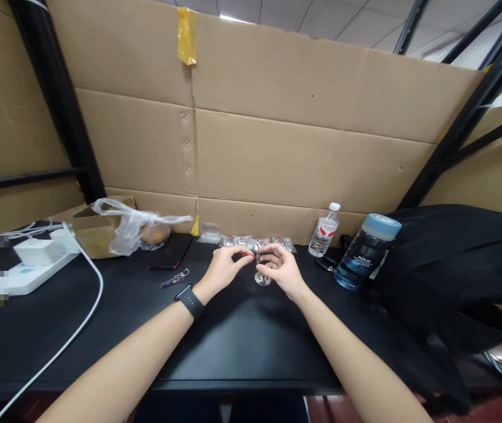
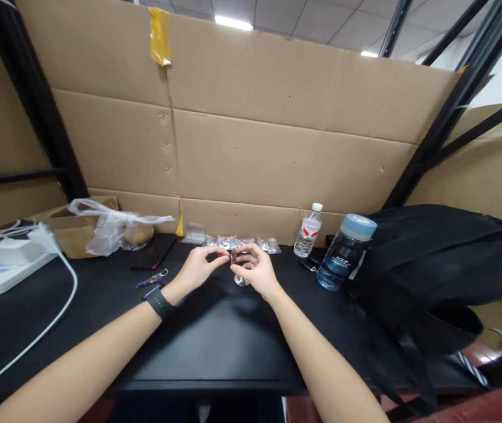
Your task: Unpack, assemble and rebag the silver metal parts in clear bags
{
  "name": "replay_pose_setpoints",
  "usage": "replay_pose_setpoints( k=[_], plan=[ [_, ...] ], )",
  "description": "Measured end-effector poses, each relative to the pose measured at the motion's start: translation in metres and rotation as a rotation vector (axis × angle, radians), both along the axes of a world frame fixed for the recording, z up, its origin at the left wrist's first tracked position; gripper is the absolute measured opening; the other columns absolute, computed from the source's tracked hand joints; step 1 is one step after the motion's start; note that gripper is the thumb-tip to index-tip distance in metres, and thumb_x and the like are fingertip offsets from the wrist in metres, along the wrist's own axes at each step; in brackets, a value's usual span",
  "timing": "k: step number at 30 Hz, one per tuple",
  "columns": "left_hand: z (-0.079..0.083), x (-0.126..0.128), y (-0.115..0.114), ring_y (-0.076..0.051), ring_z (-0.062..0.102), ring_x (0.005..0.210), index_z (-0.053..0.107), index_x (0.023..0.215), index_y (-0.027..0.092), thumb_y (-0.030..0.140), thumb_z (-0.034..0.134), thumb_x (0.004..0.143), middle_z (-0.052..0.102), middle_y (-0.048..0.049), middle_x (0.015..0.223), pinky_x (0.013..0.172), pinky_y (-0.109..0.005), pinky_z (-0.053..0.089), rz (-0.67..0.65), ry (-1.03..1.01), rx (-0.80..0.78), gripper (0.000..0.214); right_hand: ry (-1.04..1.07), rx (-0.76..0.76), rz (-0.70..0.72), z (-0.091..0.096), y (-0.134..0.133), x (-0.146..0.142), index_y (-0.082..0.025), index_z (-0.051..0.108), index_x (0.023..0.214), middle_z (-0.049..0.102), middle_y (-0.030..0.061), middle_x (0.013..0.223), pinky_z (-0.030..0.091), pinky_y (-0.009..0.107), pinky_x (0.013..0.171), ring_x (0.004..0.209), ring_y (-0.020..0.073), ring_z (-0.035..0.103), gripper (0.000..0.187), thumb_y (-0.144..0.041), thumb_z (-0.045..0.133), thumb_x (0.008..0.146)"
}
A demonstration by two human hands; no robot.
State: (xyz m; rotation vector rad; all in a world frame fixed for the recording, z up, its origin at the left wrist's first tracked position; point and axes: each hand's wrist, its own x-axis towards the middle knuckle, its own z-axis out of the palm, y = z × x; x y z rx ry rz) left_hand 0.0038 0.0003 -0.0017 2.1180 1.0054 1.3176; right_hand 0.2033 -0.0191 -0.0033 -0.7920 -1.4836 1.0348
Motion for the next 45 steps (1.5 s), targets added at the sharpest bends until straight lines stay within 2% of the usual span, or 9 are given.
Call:
replay_pose_setpoints(
  k=[4,10,19,26,28,31,38,45],
  plan=[
    [0.000,0.003,-0.002,-0.022,0.062,0.111,0.075,0.089,0.025,0.032,0.068,0.088,0.066,-0.0048,0.110,0.101,-0.037,0.045,0.062,-0.013,0.107,0.010,0.002,0.017,0.031,-0.001,-0.001,-0.002,-0.024,0.063,0.103,0.066,0.0055,0.113,0.055,0.026,0.069,0.096,0.0195,0.068,0.043,-0.024,0.087,0.067],
    [0.000,0.006,-0.006,-0.025,0.054,0.124,0.074,0.088,0.026,0.030,0.068,0.089,0.059,-0.0046,0.124,0.109,-0.044,0.039,0.096,0.022,0.142,0.008,-0.010,0.029,0.040,-0.002,-0.002,-0.005,-0.022,0.067,0.100,0.068,0.0059,0.103,0.055,0.026,0.067,0.095,0.0213,0.068,0.039,-0.026,0.087,0.066],
    [0.003,0.007,-0.015,-0.027,0.049,0.123,0.073,0.089,0.026,0.029,0.066,0.089,0.058,-0.0050,0.126,0.105,-0.047,0.034,0.203,0.147,0.206,0.008,-0.022,0.013,-0.017,0.000,-0.005,-0.007,-0.021,0.071,0.098,0.072,0.0070,0.104,0.059,0.032,0.078,0.094,0.0221,0.070,0.038,-0.031,0.088,0.065],
    [0.001,0.009,-0.015,-0.027,0.050,0.121,0.073,0.089,0.026,0.029,0.066,0.090,0.058,-0.0050,0.123,0.102,-0.045,0.035,0.217,0.116,0.197,0.008,0.035,-0.016,-0.033,-0.004,-0.002,-0.009,-0.021,0.075,0.095,0.075,0.0067,0.100,0.058,0.040,0.088,0.091,0.0231,0.072,0.037,-0.032,0.090,0.062],
    [0.002,0.009,-0.014,-0.026,0.050,0.120,0.073,0.089,0.026,0.030,0.067,0.089,0.057,-0.0048,0.122,0.102,-0.045,0.035,0.221,0.093,0.174,0.007,0.025,0.021,-0.020,-0.004,0.001,-0.006,-0.022,0.078,0.093,0.075,0.0069,0.103,0.057,0.042,0.092,0.096,0.0240,0.071,0.032,-0.032,0.089,0.065],
    [0.002,0.009,-0.013,-0.026,0.051,0.119,0.073,0.087,0.025,0.031,0.068,0.089,0.056,-0.0046,0.122,0.104,-0.045,0.036,0.208,0.062,0.149,0.008,-0.062,0.111,-0.028,-0.003,0.003,-0.001,-0.023,0.080,0.089,0.075,0.0074,0.104,0.054,0.042,0.096,0.100,0.0241,0.070,0.017,-0.035,0.081,0.076],
    [0.000,0.011,-0.014,-0.026,0.050,0.120,0.074,0.089,0.026,0.035,0.065,0.091,0.057,-0.0053,0.122,0.102,-0.045,0.036,0.222,0.101,0.157,0.012,-0.268,0.235,-0.168,0.005,-0.001,0.002,-0.024,0.079,0.088,0.071,0.0089,0.102,0.058,0.036,0.077,0.093,0.0239,0.068,0.017,-0.039,0.074,0.083],
    [0.001,0.010,-0.016,-0.026,0.050,0.119,0.075,0.088,0.027,0.033,0.067,0.090,0.058,-0.0046,0.120,0.103,-0.044,0.034,0.208,0.139,0.214,0.010,-0.352,0.255,-0.179,0.007,-0.005,0.001,-0.021,0.075,0.082,0.056,0.0097,0.116,0.056,0.031,0.072,0.095,0.0217,0.064,0.016,-0.036,0.069,0.085]
  ],
)
